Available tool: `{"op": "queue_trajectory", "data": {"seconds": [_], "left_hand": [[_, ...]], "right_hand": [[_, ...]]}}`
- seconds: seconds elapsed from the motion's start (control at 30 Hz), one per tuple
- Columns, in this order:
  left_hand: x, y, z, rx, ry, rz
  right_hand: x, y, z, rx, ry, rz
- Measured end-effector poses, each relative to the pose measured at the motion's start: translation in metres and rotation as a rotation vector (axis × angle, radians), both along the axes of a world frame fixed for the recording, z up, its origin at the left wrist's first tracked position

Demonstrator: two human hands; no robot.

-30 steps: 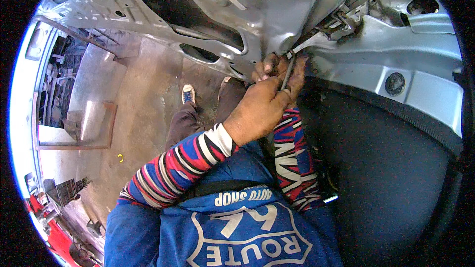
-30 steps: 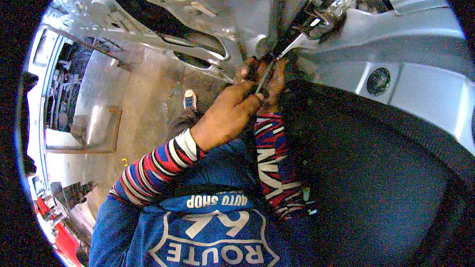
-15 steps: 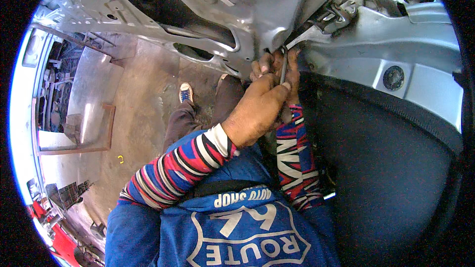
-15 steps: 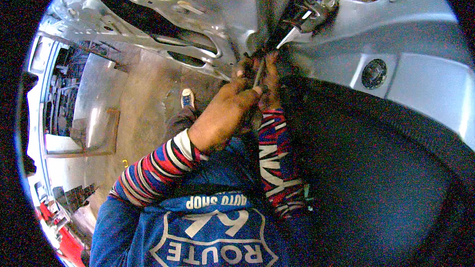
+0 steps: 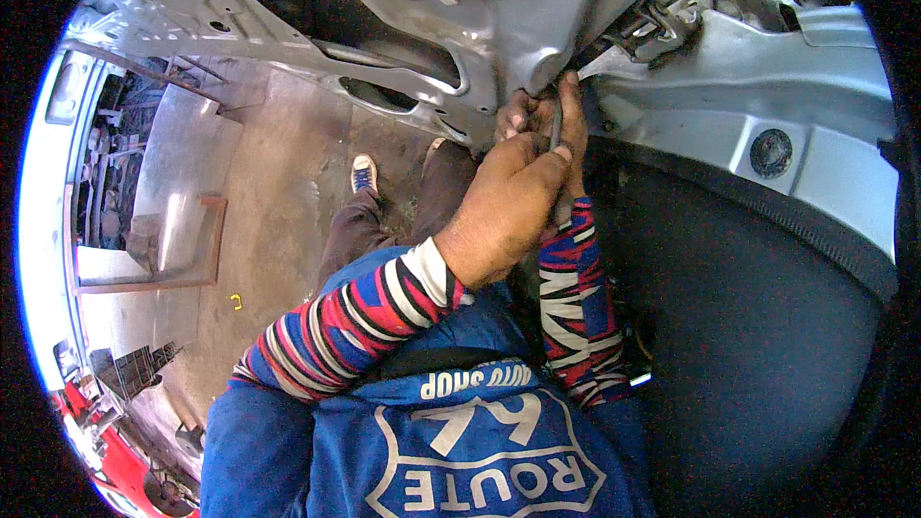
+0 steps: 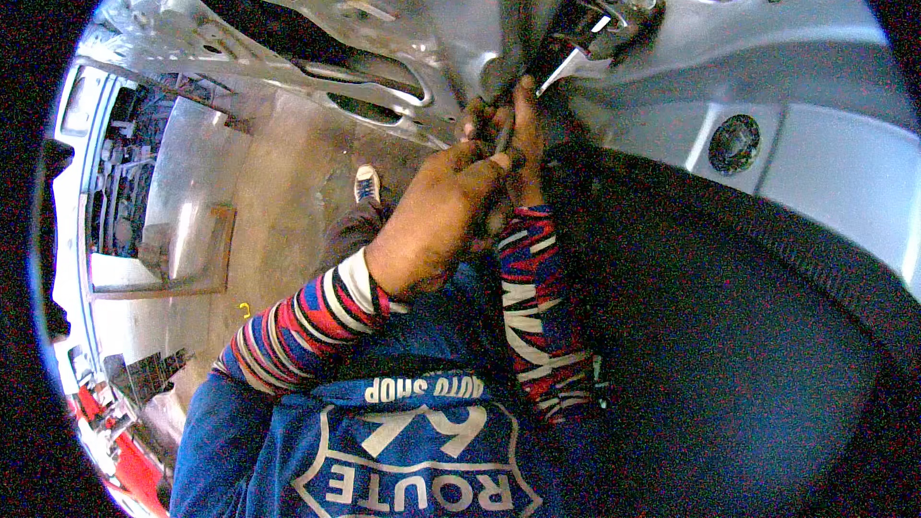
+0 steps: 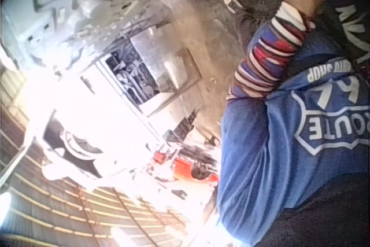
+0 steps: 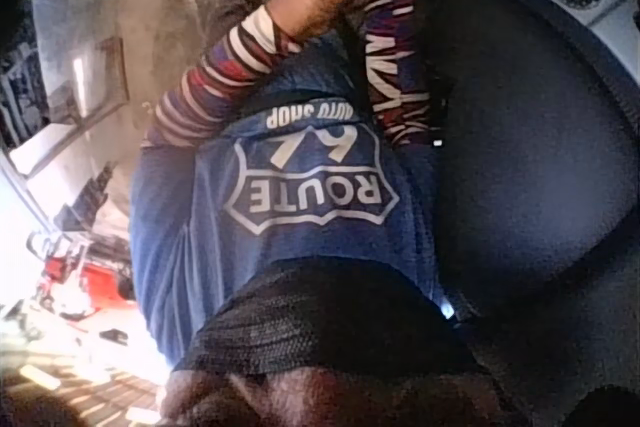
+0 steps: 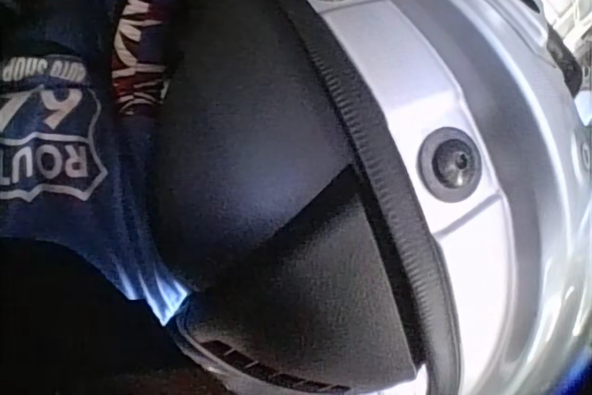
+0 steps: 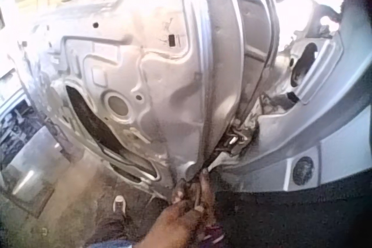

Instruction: The person sits on the floor and uses a hammer and metal file to shape and smooth a white car fender. They then move to a white car and use a wrench to tighten bolts on the open driver-side door hinge.

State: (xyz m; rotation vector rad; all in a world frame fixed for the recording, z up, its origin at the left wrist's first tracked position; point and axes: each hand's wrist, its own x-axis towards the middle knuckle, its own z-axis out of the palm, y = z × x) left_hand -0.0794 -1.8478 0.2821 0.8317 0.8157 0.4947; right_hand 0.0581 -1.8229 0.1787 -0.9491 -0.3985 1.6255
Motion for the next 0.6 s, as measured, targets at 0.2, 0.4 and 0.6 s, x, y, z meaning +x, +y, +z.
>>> {"op": "queue_trajectory", "data": {"seconds": [0.2, 0.4, 0.6], "left_hand": [[0.0, 0.001, -0.015, 0.305, 0.132, -0.017], [0.007, 0.005, -0.016, 0.179, 0.092, -0.017], [0.008, -0.002, -0.016, 0.03, 0.003, 0.056]], "right_hand": [[0.007, 0.002, 0.003, 0.121, -0.027, 0.194], [0.006, 0.0, 0.002, 0.102, -0.112, 0.137], [-0.008, 0.005, 0.006, 0.083, -0.134, -0.073]]}}
